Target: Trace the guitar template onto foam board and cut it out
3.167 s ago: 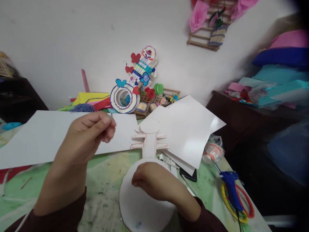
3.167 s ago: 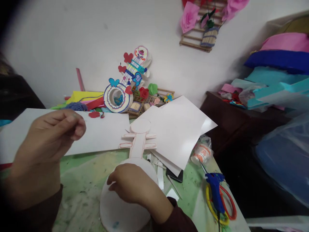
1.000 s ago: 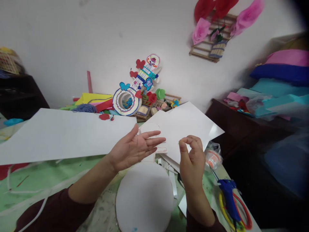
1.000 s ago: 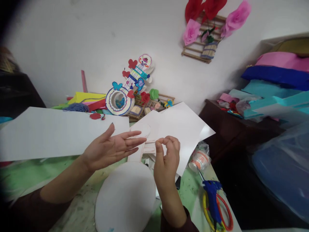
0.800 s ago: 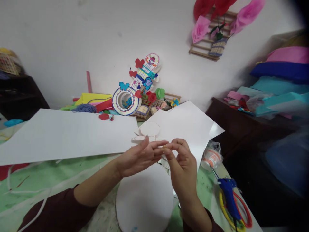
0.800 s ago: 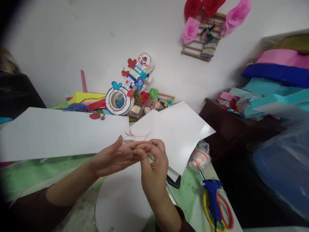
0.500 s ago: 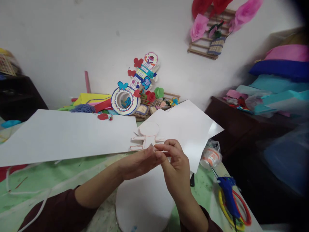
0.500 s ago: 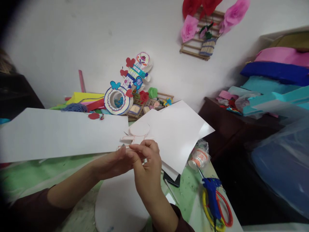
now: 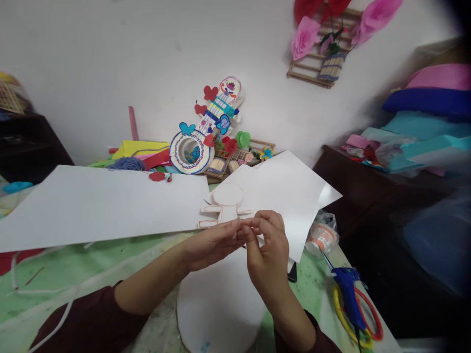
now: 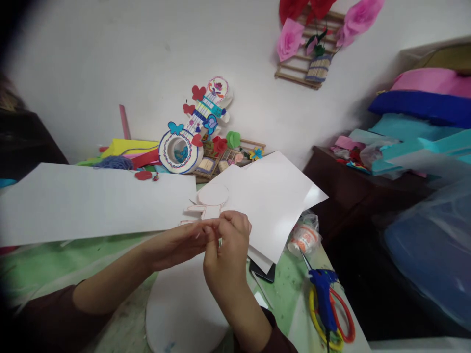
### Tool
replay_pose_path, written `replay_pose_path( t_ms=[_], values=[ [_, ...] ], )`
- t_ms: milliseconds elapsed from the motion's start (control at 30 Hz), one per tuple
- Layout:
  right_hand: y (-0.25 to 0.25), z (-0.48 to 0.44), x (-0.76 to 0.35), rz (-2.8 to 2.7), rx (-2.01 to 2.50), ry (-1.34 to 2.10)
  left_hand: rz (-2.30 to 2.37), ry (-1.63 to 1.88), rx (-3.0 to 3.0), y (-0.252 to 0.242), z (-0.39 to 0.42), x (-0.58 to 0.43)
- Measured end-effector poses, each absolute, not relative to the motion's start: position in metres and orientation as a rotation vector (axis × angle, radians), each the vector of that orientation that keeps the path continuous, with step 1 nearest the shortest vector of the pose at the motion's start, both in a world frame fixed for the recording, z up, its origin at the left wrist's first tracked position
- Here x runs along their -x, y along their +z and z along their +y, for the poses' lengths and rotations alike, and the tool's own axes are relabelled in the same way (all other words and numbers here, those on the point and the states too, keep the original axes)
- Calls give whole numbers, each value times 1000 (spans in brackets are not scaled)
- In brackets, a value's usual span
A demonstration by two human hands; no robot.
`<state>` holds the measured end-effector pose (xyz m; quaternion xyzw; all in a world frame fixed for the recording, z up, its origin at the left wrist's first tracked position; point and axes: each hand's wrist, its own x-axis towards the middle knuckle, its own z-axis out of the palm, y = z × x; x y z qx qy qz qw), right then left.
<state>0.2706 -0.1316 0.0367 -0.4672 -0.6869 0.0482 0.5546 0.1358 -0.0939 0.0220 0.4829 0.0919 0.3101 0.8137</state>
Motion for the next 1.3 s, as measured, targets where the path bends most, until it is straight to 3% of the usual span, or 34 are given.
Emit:
replay_pose_path(
  t_ms=[167,600,933,1067,1300],
  values=[
    [34,-112,-294,-1503,1216,-90,255,665,-887,31,-86,-124],
    [29,-102,-296,-1607,1228,316,342,754,-989,33,-80,-110],
    [28,-95,-312,-1486,1221,18,508,878,-1213,47,-81,-97],
    [7,-91,-332,-1591,1453,192,956,981,-1506,21,-68,-80],
    [-54,-106,-321,-1990,1827,564,1301,535,-1900,-52,-68,-60]
  ],
)
